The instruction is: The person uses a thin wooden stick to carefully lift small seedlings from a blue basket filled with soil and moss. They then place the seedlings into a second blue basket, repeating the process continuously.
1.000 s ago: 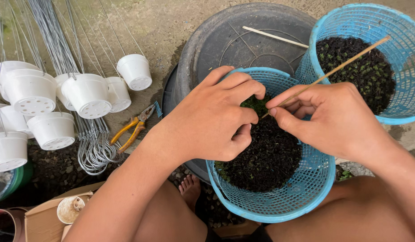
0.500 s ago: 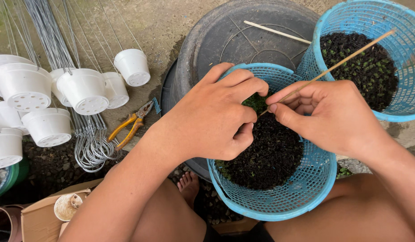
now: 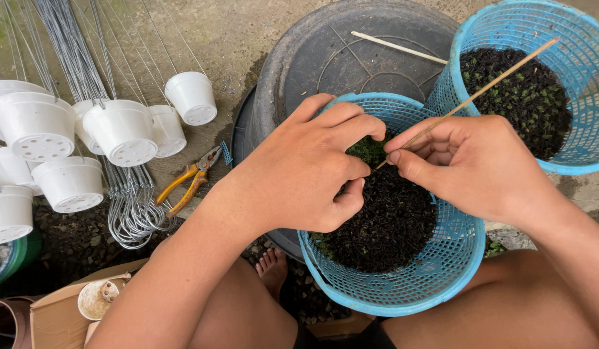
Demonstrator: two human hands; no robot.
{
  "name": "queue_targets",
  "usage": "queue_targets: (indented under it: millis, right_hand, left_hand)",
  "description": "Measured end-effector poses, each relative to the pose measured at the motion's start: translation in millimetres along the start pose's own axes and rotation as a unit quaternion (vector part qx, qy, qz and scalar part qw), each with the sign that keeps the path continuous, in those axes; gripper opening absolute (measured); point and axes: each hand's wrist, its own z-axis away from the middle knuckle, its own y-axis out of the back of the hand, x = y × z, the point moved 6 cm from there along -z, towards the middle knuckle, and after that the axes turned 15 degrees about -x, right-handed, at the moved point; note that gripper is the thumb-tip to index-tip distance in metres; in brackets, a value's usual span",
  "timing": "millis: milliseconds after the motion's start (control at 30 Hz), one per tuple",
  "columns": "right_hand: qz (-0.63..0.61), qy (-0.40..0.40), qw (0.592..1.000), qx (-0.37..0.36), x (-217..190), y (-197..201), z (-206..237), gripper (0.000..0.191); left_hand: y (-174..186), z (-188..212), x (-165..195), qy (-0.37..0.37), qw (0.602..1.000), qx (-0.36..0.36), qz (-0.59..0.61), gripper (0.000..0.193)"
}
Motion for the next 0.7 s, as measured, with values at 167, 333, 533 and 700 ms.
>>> queue_targets:
  millis: [167,333,533,700]
  right_hand:
    - [0.005,0.006,1.000,0.009,-0.9,0.6,-0.1,0.020]
    - [0.025,0.004,1.000,0.014,-2.8,-1.1,0.1,0.019]
    - [0.025,-0.019,0.999,0.004,-0.6,-1.2,-0.4,0.018]
    - [0.008,-0.013,1.000,-0.006,1.1,0.7,-2.8,0.018]
  left_hand:
    - [-0.3,0.9,0.2,0.008,1.000,-0.005,-0.006,0.013]
    - [-1.6,0.6,0.9,0.010,1.000,-0.002,-0.003,0.013]
    - [-2.8,0.6,0.8,0.010,1.000,-0.002,-0.007,0.013]
    - [-2.8,0.9,0.7,0.010,1.000,-0.003,-0.001,0.015]
